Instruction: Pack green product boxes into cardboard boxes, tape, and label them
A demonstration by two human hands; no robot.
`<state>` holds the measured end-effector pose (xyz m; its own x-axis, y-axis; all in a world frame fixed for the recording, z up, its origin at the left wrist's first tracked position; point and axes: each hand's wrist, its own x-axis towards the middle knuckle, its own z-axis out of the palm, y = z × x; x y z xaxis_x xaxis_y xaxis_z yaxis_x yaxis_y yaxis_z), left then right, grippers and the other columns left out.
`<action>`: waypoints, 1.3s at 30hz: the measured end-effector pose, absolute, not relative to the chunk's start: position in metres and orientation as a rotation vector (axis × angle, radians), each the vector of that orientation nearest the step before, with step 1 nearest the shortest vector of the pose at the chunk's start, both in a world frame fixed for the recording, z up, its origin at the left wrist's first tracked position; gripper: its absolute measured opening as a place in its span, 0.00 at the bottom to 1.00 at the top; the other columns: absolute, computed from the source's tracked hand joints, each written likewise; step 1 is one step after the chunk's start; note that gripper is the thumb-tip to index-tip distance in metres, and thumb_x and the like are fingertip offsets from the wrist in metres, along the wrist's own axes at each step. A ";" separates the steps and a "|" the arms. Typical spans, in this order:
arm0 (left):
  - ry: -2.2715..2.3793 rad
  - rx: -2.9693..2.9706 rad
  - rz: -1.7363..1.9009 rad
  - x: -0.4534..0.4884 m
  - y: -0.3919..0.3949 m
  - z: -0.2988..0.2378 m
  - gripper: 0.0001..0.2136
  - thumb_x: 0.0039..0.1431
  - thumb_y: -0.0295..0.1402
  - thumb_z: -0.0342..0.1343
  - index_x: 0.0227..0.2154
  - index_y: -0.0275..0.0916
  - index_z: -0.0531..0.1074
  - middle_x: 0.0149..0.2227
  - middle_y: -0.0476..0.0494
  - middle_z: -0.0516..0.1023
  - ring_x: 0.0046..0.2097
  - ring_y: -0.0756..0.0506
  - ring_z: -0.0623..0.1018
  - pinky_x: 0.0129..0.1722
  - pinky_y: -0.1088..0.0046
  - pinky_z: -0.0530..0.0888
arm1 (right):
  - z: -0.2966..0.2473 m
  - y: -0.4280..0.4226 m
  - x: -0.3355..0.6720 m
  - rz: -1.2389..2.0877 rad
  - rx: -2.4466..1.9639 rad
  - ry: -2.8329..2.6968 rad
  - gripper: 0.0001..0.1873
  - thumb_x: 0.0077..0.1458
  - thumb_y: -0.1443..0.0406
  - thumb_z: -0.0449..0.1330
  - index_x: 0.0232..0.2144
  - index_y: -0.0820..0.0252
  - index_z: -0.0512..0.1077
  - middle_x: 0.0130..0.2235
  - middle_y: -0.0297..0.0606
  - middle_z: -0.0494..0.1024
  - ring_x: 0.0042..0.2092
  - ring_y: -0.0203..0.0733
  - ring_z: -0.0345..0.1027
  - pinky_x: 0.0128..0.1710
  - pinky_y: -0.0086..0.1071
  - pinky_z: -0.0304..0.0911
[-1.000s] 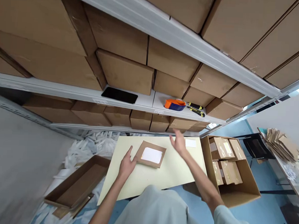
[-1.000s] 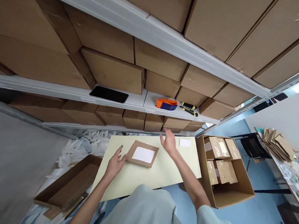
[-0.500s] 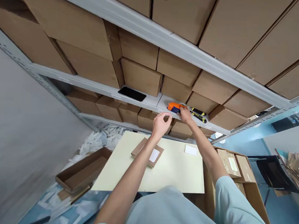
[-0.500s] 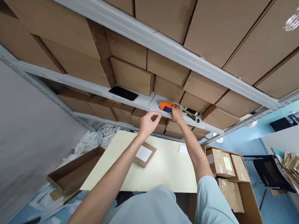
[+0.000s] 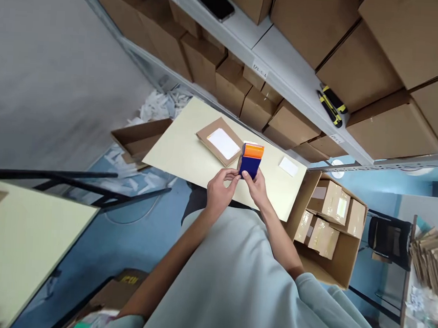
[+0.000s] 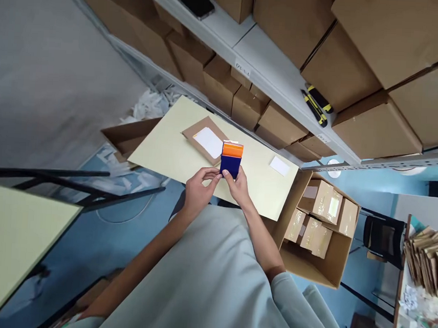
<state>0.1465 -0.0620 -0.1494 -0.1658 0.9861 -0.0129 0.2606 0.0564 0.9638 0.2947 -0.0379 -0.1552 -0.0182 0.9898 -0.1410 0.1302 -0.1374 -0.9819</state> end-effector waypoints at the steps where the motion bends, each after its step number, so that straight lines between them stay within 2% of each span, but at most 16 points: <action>1: 1.553 1.284 1.143 0.143 -0.070 -0.150 0.11 0.73 0.44 0.61 0.47 0.43 0.81 0.46 0.42 0.88 0.45 0.41 0.88 0.54 0.59 0.88 | -0.157 -0.044 0.293 1.274 -1.394 -1.270 0.35 0.68 0.35 0.65 0.57 0.58 0.77 0.52 0.45 0.86 0.54 0.51 0.79 0.62 0.44 0.76; 5: 1.488 1.240 1.165 0.125 -0.084 -0.143 0.16 0.72 0.43 0.62 0.58 0.46 0.80 0.47 0.42 0.90 0.46 0.40 0.89 0.56 0.55 0.88 | -0.155 -0.057 0.297 1.272 -1.369 -1.373 0.33 0.68 0.36 0.67 0.54 0.57 0.77 0.50 0.43 0.85 0.52 0.50 0.79 0.58 0.42 0.76; 8: 1.546 1.156 1.302 0.109 -0.076 -0.128 0.20 0.74 0.44 0.61 0.63 0.44 0.78 0.51 0.40 0.88 0.50 0.40 0.88 0.53 0.59 0.88 | -0.147 -0.064 0.308 1.252 -1.388 -1.484 0.30 0.70 0.37 0.66 0.53 0.56 0.76 0.48 0.42 0.84 0.49 0.49 0.79 0.54 0.41 0.77; 14: 1.478 1.380 1.228 0.075 -0.049 -0.083 0.18 0.72 0.48 0.64 0.58 0.46 0.83 0.58 0.40 0.84 0.55 0.40 0.85 0.56 0.62 0.86 | -0.129 -0.071 0.331 1.202 -1.440 -1.821 0.26 0.74 0.40 0.63 0.53 0.54 0.74 0.48 0.44 0.84 0.49 0.51 0.79 0.54 0.44 0.76; 20: 1.403 1.456 1.053 0.067 -0.044 -0.070 0.13 0.71 0.47 0.64 0.47 0.47 0.87 0.49 0.42 0.87 0.49 0.40 0.85 0.50 0.63 0.85 | -0.117 -0.069 0.345 1.127 -1.459 -2.120 0.22 0.78 0.43 0.59 0.52 0.53 0.72 0.48 0.45 0.84 0.49 0.52 0.78 0.52 0.44 0.75; 25: 1.427 1.439 0.912 0.067 -0.051 -0.081 0.10 0.70 0.44 0.63 0.40 0.47 0.86 0.44 0.45 0.87 0.45 0.41 0.84 0.46 0.65 0.83 | -0.113 -0.068 0.350 1.202 -1.481 -2.243 0.18 0.76 0.47 0.63 0.51 0.53 0.74 0.46 0.42 0.85 0.45 0.50 0.79 0.48 0.42 0.75; 30: 1.482 1.418 0.854 0.069 -0.062 -0.110 0.10 0.70 0.40 0.59 0.41 0.47 0.85 0.45 0.45 0.88 0.42 0.42 0.84 0.47 0.64 0.82 | -0.134 -0.073 0.343 1.404 -1.563 -2.116 0.24 0.69 0.43 0.66 0.49 0.56 0.77 0.42 0.38 0.84 0.42 0.47 0.78 0.45 0.38 0.74; 35: 1.499 1.325 0.835 0.070 -0.074 -0.148 0.09 0.69 0.41 0.60 0.41 0.47 0.84 0.38 0.46 0.86 0.38 0.42 0.82 0.43 0.64 0.80 | -0.149 -0.082 0.334 1.634 -1.569 -2.095 0.30 0.72 0.38 0.61 0.49 0.57 0.79 0.41 0.37 0.85 0.42 0.47 0.78 0.42 0.35 0.73; 39: 1.570 1.139 0.978 0.061 -0.087 -0.188 0.12 0.68 0.46 0.61 0.41 0.45 0.84 0.34 0.45 0.84 0.35 0.42 0.81 0.39 0.63 0.78 | -0.148 -0.086 0.356 1.579 -1.673 -2.366 0.28 0.75 0.38 0.60 0.46 0.55 0.78 0.34 0.34 0.82 0.35 0.46 0.76 0.37 0.35 0.71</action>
<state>0.0613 -0.0870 -0.1879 -0.1355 0.9646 -0.2262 0.2222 0.2521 0.9418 0.3562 -0.0861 -0.1483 -0.4768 0.6466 -0.5955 0.7980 0.0343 -0.6017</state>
